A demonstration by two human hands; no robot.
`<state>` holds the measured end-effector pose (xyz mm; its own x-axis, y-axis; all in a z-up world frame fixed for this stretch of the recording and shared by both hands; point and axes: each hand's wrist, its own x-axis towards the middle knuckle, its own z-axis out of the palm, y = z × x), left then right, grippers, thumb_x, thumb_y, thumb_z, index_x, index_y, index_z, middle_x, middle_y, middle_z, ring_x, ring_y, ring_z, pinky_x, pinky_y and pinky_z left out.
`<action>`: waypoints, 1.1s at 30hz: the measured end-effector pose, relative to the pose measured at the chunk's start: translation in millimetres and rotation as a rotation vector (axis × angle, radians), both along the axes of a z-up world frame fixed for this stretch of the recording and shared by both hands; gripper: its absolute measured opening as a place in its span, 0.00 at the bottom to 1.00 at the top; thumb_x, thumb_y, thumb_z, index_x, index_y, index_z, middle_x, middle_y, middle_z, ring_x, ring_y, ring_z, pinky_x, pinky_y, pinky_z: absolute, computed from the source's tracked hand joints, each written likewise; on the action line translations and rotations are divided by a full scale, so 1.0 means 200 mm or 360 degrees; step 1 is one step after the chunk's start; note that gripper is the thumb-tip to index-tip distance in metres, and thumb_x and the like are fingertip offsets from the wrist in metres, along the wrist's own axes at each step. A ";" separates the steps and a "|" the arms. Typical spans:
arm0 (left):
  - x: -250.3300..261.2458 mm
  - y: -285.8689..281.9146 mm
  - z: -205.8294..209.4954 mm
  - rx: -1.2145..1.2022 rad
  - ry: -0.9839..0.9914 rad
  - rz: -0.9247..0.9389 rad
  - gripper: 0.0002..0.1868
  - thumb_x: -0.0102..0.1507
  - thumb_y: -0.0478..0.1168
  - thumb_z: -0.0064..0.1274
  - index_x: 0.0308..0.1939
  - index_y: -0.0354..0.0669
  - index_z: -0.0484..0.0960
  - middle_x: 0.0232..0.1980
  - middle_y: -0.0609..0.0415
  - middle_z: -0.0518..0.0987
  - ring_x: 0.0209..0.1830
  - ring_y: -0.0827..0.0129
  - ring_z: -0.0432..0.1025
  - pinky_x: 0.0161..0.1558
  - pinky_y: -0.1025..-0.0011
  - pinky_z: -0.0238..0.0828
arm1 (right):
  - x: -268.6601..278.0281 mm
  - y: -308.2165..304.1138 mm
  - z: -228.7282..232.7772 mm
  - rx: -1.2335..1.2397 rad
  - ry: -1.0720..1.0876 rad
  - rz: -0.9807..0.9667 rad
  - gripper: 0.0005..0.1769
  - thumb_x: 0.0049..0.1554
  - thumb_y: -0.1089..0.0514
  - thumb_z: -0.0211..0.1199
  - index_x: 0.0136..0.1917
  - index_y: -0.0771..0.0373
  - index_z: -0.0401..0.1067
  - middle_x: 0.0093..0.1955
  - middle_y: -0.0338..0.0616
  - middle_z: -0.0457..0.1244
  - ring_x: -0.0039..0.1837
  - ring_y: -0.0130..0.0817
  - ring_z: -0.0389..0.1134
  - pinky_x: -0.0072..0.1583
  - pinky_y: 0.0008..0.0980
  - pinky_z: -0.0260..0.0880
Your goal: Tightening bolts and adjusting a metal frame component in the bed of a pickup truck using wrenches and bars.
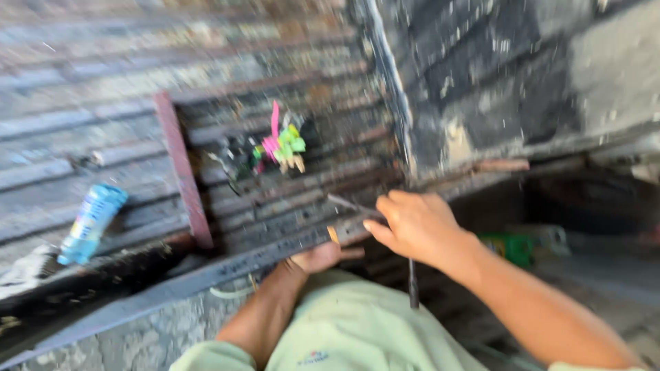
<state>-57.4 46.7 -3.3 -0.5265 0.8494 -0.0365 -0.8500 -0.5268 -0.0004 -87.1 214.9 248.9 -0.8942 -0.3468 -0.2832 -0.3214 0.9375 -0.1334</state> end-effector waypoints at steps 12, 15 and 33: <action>0.05 0.02 -0.07 0.0200 -0.0101 0.0216 0.48 0.61 0.73 0.48 0.77 0.50 0.64 0.82 0.46 0.59 0.84 0.48 0.49 0.75 0.27 0.35 | -0.04 0.02 -0.01 0.0062 -0.0138 0.0121 0.15 0.56 0.46 0.63 0.40 0.61 0.73 0.38 0.46 0.67 0.43 0.52 0.71 0.43 0.51 0.71; 0.05 0.02 -0.07 0.0159 -0.0038 0.0210 0.48 0.60 0.72 0.50 0.77 0.52 0.65 0.82 0.47 0.59 0.84 0.49 0.49 0.76 0.27 0.34 | -0.05 0.01 0.00 0.0083 -0.0177 0.0102 0.16 0.56 0.46 0.63 0.41 0.61 0.73 0.38 0.47 0.67 0.43 0.53 0.71 0.44 0.52 0.71; 0.05 0.02 -0.11 0.0196 0.0091 0.0216 0.53 0.58 0.77 0.49 0.78 0.52 0.63 0.84 0.48 0.56 0.85 0.50 0.47 0.76 0.27 0.34 | -0.20 -0.06 0.05 0.0388 -0.0449 0.0363 0.17 0.54 0.46 0.62 0.36 0.62 0.75 0.39 0.47 0.69 0.45 0.52 0.72 0.46 0.53 0.72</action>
<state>-47.2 51.3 -25.4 -0.6346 0.7668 0.0966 -0.7717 -0.6355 -0.0255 -126.7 202.6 258.8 -0.6784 -0.4189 -0.6035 -0.5063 0.8619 -0.0291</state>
